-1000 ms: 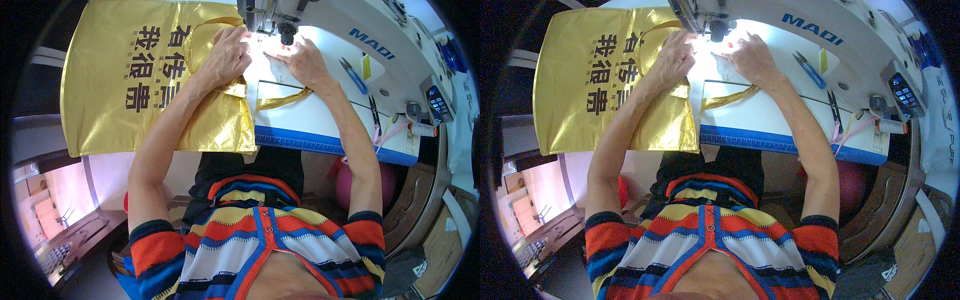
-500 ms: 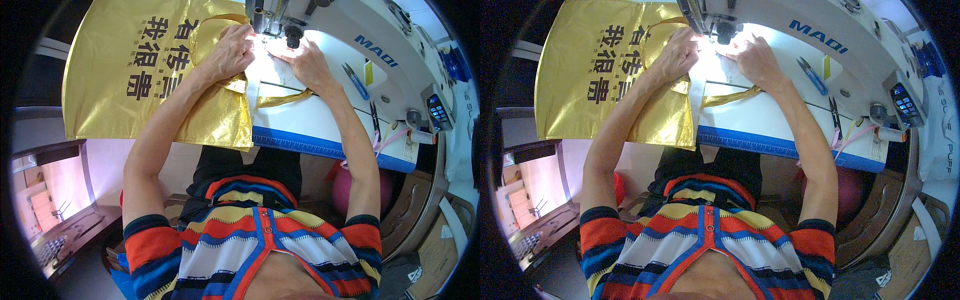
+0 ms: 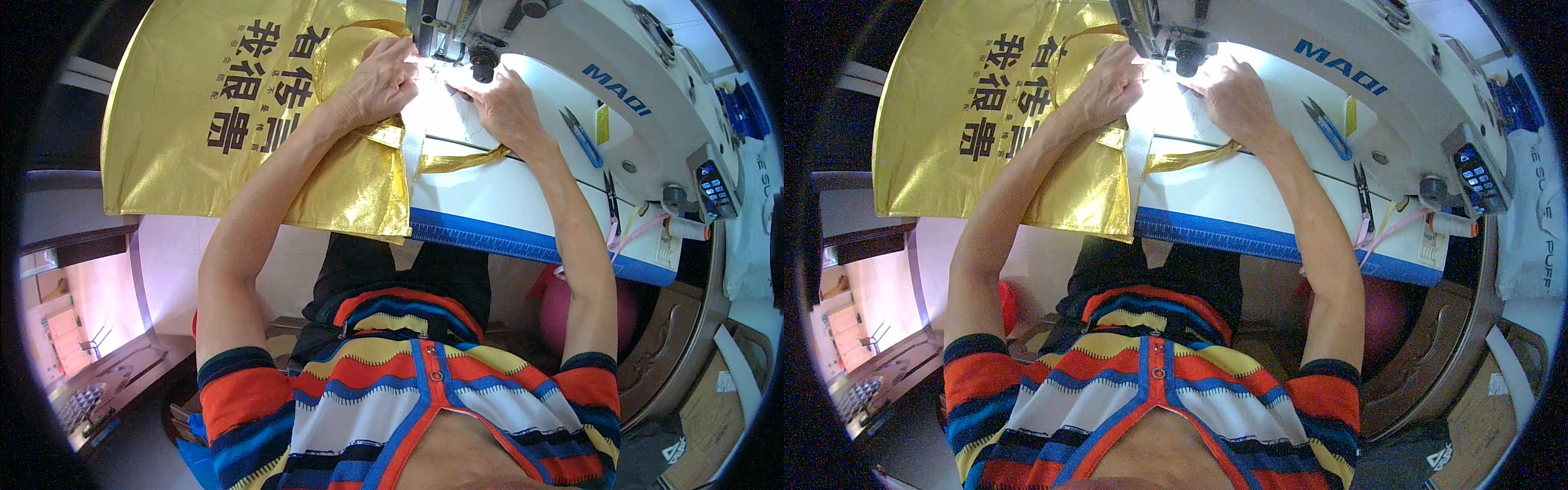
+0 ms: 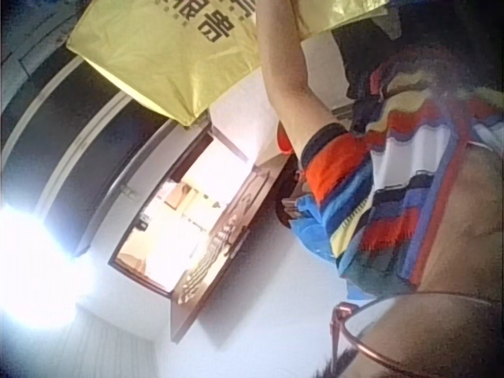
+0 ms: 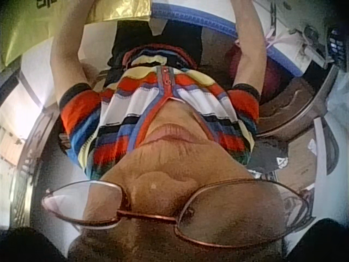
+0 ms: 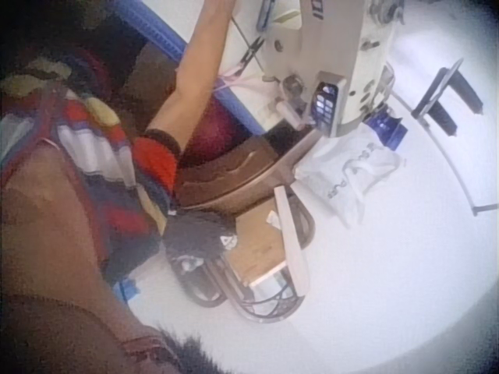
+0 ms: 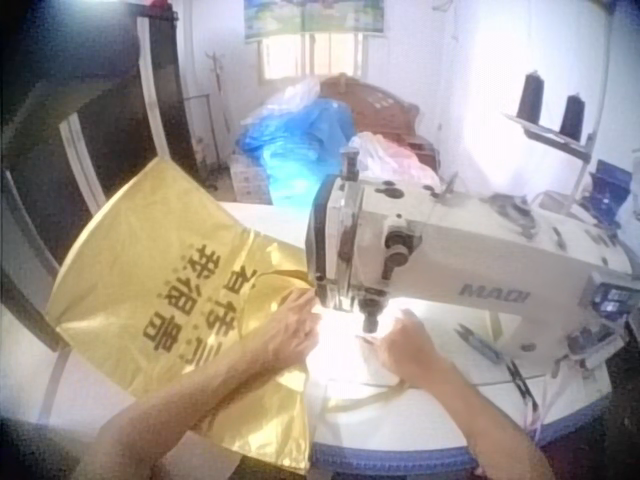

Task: The person attaches a strap to a gold-colored bag by hand-feeding the fabric under the needle of a sewing machine.

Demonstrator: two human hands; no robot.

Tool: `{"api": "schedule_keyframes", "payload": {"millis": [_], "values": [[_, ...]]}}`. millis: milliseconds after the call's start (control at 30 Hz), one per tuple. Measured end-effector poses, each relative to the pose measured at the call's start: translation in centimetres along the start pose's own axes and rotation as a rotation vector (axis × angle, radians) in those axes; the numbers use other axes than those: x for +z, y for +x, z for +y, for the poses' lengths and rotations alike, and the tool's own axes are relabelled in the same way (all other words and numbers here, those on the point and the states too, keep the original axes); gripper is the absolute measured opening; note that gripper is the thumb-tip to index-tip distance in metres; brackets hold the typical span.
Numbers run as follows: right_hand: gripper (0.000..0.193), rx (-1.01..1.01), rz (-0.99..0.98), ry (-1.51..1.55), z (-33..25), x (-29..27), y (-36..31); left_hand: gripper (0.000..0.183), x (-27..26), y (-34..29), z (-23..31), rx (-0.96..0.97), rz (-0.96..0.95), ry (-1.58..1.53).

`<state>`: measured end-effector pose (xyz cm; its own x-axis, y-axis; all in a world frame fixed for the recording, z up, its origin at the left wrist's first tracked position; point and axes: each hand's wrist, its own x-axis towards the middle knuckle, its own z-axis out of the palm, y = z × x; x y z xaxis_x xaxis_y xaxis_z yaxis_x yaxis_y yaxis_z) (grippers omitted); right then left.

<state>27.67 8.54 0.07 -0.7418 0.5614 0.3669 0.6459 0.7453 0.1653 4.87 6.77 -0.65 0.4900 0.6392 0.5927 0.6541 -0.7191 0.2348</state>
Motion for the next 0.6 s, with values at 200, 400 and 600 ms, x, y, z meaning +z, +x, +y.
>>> {"api": "schedule_keyframes", "payload": {"millis": [200,400,600], "values": [[0.031,0.006,0.060,0.099,0.24,1.02,-0.10,0.018,-0.06,0.03,0.11,-0.052,-0.042,0.018],[0.035,-0.004,0.039,-0.013,0.24,0.79,-0.18,0.020,-0.18,0.14,0.16,-0.072,-0.053,0.019],[0.037,-0.026,0.100,0.022,0.26,0.77,0.01,0.021,-0.06,0.04,0.07,-0.113,-0.094,0.034]]}}
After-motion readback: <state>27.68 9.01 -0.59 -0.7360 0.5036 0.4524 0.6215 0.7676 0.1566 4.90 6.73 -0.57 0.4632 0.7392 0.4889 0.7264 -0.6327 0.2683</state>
